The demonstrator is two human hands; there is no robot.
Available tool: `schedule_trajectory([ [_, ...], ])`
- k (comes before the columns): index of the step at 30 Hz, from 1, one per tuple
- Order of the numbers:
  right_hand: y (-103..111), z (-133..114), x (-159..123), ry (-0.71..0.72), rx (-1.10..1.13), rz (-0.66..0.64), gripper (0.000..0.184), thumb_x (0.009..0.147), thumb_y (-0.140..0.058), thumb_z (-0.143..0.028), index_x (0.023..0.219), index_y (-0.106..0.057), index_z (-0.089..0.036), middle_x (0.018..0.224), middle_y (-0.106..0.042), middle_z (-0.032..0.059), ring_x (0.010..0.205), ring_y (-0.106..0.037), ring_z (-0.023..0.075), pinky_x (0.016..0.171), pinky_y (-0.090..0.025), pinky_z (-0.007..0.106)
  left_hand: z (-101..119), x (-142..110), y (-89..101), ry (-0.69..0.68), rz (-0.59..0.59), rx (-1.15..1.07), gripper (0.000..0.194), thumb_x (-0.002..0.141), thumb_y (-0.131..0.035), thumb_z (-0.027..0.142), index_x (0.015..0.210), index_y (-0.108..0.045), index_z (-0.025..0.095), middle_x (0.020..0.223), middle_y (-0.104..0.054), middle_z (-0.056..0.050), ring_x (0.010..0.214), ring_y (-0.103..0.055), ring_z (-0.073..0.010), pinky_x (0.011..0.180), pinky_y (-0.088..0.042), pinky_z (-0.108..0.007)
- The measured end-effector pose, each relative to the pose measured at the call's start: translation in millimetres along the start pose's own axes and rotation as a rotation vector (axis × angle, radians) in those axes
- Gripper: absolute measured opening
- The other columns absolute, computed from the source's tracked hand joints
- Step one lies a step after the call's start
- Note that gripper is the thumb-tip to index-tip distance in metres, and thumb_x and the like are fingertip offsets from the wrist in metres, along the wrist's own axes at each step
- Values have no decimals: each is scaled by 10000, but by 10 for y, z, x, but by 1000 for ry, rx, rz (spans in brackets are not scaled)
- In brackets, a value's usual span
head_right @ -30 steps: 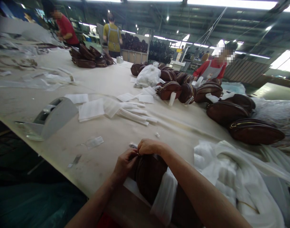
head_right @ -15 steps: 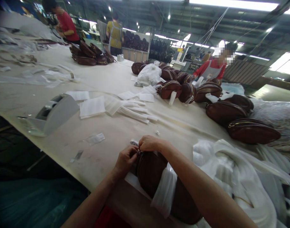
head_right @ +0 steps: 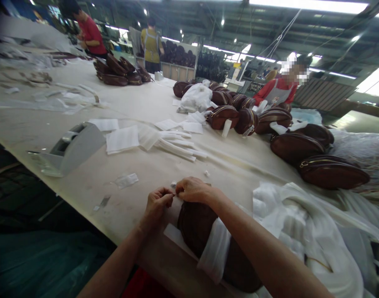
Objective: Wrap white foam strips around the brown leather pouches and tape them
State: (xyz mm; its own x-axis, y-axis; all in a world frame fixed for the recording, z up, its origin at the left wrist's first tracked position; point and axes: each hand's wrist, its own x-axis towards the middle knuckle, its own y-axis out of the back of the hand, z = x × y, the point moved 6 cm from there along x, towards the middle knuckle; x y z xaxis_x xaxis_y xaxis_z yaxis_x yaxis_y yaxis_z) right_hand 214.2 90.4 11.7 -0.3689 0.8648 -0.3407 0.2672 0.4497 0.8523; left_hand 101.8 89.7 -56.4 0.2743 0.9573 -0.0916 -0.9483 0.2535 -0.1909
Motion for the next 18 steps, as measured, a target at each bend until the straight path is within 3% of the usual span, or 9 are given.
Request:
schedule_trajectory([
  [11, 3, 1, 6, -32, -21, 33, 244, 737, -522, -134, 907, -696, -154, 842, -685, 43, 775, -584, 138, 670, -374, 200, 2, -32, -24, 54, -6, -100, 146, 546, -604, 243, 627, -584, 123, 449, -493, 38, 419, -397, -67, 434, -282, -187],
  [18, -18, -63, -40, -33, -159, 94, 186, 796, -525, -185, 903, -673, -153, 925, -669, 77, 801, -597, 159, 637, -348, 220, -51, -3, -83, 154, -91, -286, 183, 527, -616, 255, 643, -563, 123, 430, -482, 33, 354, -384, -68, 389, -218, -193],
])
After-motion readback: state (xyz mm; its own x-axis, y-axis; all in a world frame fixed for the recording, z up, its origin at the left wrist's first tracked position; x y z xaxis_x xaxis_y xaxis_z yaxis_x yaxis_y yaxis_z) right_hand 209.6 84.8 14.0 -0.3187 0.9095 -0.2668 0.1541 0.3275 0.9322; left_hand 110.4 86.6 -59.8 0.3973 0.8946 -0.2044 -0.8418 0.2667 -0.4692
